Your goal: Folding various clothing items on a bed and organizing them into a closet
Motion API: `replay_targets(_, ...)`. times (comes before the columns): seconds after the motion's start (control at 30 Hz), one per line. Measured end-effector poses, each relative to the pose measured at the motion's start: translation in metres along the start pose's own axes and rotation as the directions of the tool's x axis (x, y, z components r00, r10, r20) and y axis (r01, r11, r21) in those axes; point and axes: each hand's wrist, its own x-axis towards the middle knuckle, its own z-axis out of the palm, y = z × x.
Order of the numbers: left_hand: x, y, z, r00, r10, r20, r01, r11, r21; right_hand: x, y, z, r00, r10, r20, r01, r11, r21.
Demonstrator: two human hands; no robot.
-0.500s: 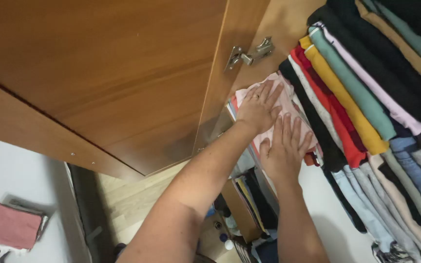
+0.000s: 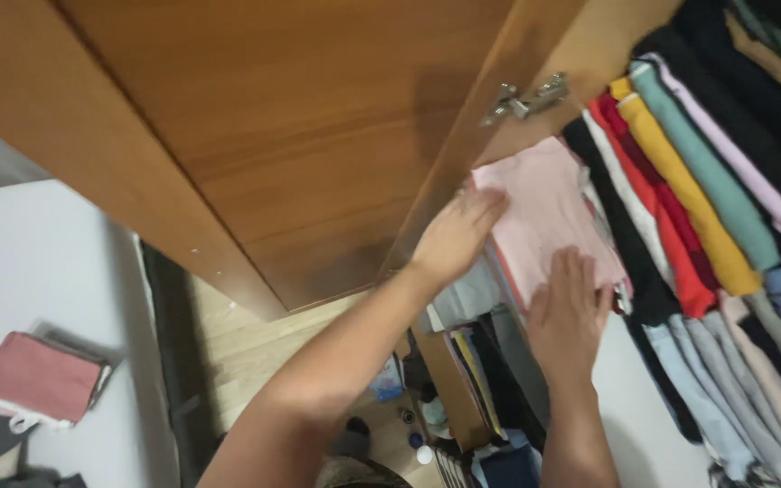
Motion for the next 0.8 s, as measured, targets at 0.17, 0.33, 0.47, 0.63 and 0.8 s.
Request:
replay_targets(0.17,-0.172,-0.006,-0.053,0.991,-0.137,0.000,0.135,0.977,-0.167,-0.022,-0.047,-0.006,0.989,-0.020,-0.147,0.030,0.997,0.065)
replay_targets(0.33,-0.349,-0.041,-0.084,0.828,-0.419,0.372,0.481,0.872,-0.090,-0.031,-0.146,-0.004,0.942,-0.300,-0.151,0.332,0.900,0.282)
replay_targets(0.47,-0.458,-0.064,-0.129,0.718,-0.622,0.312,0.682,0.719,-0.135,-0.055,-0.222,0.019,0.857,-0.504,0.111,0.371,0.752,0.545)
replay_targets(0.63,-0.557,-0.086,-0.178,0.331,-0.902,0.276,0.943,0.324,-0.073,-0.080,-0.302,0.046,0.669,-0.720,0.186,0.406,0.563,0.720)
replay_targets(0.8,-0.615,-0.110,-0.240,-0.193,-0.950,0.245,0.979,-0.202,-0.015,-0.097,-0.381,0.065,0.412,-0.849,0.330,0.343,0.481,0.807)
